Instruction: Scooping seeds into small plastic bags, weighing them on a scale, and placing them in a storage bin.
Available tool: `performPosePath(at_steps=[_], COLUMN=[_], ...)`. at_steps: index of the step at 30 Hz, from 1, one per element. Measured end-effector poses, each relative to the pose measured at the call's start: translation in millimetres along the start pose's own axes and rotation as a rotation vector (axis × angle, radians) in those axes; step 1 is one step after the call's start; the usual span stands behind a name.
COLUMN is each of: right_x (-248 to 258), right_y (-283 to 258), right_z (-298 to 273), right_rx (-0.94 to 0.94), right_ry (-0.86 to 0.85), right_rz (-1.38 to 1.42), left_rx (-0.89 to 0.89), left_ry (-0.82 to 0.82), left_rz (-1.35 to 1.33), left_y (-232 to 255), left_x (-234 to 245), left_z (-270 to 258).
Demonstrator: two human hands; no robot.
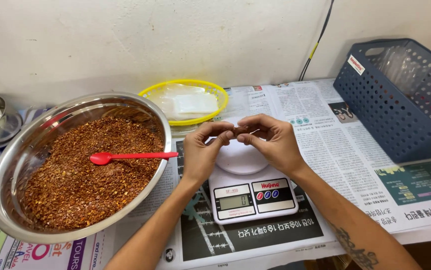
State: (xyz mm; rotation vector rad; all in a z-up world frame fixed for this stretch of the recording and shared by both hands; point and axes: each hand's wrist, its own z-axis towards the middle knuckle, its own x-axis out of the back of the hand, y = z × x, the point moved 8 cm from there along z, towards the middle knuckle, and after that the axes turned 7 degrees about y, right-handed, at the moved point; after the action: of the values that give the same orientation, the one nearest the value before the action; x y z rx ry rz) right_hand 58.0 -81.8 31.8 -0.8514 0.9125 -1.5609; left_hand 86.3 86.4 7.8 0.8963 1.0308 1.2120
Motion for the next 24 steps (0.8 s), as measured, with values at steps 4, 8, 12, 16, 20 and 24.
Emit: performPosePath(at_steps=[4, 8, 12, 16, 20, 24], right_x=[-4, -2, -8, -2, 0, 0], right_y=[10, 10, -2, 2, -2, 8], right_z=[-3, -2, -6, -8, -10, -12], right_rx=[-0.008, -0.046, -0.059, -0.081, -0.067, -0.072], right_ry=[0.019, 0.050, 0.038, 0.078, 0.119, 0.146], right_rz=[0.017, 0.042, 0.055, 0.035, 0.005, 0.020], left_rx=[-0.043, -0.042, -0.058, -0.064, -0.077, -0.103], left_ry=[0.004, -0.005, 0.003, 0.012, 0.084, 0.132], left_rz=[-0.011, -0.045, -0.048, -0.050, 0.002, 0.037], left_y=[5, 6, 8, 19, 21, 20], left_x=[-1, -4, -3, -7, -4, -3], left_z=[-2, -3, -4, -11, -13, -16])
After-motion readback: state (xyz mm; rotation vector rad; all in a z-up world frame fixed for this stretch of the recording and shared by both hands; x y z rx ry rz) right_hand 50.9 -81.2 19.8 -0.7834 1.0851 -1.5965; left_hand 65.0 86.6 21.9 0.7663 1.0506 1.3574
